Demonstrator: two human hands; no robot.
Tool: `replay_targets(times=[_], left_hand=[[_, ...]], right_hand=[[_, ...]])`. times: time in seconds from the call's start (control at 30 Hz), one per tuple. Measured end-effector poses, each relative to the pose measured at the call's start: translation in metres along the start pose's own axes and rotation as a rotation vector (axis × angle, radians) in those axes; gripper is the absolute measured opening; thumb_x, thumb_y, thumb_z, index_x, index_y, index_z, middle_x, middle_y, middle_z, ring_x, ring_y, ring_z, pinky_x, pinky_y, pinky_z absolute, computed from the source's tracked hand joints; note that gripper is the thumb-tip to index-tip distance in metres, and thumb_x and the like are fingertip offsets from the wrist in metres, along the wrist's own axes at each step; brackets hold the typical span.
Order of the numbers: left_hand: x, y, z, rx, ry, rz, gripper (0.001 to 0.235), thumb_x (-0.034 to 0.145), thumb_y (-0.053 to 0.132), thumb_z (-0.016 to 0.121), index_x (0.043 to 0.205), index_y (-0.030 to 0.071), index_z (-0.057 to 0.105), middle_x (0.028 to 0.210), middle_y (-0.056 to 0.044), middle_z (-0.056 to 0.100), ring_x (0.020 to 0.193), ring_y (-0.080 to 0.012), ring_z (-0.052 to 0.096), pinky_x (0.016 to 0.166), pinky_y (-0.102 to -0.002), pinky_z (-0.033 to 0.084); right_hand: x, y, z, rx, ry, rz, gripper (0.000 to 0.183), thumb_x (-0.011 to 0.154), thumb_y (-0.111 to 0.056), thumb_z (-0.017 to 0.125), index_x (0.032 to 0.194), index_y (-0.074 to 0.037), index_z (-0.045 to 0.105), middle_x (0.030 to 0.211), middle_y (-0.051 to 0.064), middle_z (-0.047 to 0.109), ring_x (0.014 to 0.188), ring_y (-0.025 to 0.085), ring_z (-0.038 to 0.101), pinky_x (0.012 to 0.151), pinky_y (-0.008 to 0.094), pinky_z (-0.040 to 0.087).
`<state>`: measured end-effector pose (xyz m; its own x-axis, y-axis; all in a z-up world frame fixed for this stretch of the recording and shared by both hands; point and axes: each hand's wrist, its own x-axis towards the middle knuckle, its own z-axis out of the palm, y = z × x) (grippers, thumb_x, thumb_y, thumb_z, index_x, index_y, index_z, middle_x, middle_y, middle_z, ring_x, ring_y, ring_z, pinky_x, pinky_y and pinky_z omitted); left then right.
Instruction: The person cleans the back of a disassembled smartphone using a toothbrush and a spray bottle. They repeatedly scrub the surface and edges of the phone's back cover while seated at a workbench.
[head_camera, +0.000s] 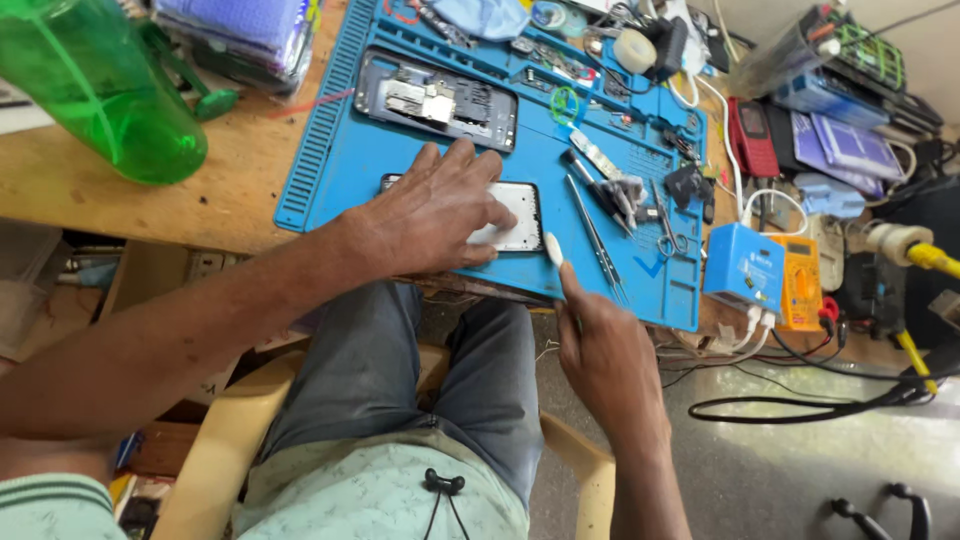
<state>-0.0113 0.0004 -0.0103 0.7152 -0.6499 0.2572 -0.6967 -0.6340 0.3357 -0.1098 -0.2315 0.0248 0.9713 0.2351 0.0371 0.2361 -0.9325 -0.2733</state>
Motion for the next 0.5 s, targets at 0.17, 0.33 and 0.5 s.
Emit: replay_targets(times=[0.17, 0.33, 0.5], left_hand=[[0.007, 0.006, -0.013, -0.023, -0.029, -0.036, 0.033, 0.082, 0.037, 0.077, 0.112, 0.023, 0.079, 0.11, -0.011, 0.054, 0.11, -0.0329, 0.049, 0.089, -0.053, 0.042], [0.001, 0.002, -0.003, -0.067, 0.025, -0.02, 0.037, 0.081, 0.039, 0.077, 0.113, 0.021, 0.079, 0.116, -0.013, 0.056, 0.113, -0.0331, 0.049, 0.092, -0.055, 0.041], [0.01, -0.007, -0.003, -0.028, 0.012, -0.034, 0.039, 0.078, 0.038, 0.076, 0.115, 0.023, 0.079, 0.123, -0.014, 0.058, 0.119, -0.0329, 0.05, 0.096, -0.054, 0.042]], right_hand=[[0.032, 0.042, 0.005, 0.157, 0.132, 0.094, 0.042, 0.095, -0.018, 0.069, 0.137, -0.016, 0.067, 0.083, 0.022, 0.07, 0.068, 0.037, 0.067, 0.063, 0.047, 0.049], [0.051, 0.099, -0.048, -0.011, 0.331, 0.226, 0.043, 0.095, -0.021, 0.075, 0.138, -0.014, 0.071, 0.086, 0.021, 0.07, 0.07, 0.031, 0.065, 0.065, 0.043, 0.049], [0.05, 0.11, -0.034, -0.275, 0.379, -0.004, 0.019, 0.097, -0.022, 0.075, 0.109, -0.008, 0.078, 0.101, 0.017, 0.074, 0.087, 0.029, 0.071, 0.076, 0.042, 0.055]])
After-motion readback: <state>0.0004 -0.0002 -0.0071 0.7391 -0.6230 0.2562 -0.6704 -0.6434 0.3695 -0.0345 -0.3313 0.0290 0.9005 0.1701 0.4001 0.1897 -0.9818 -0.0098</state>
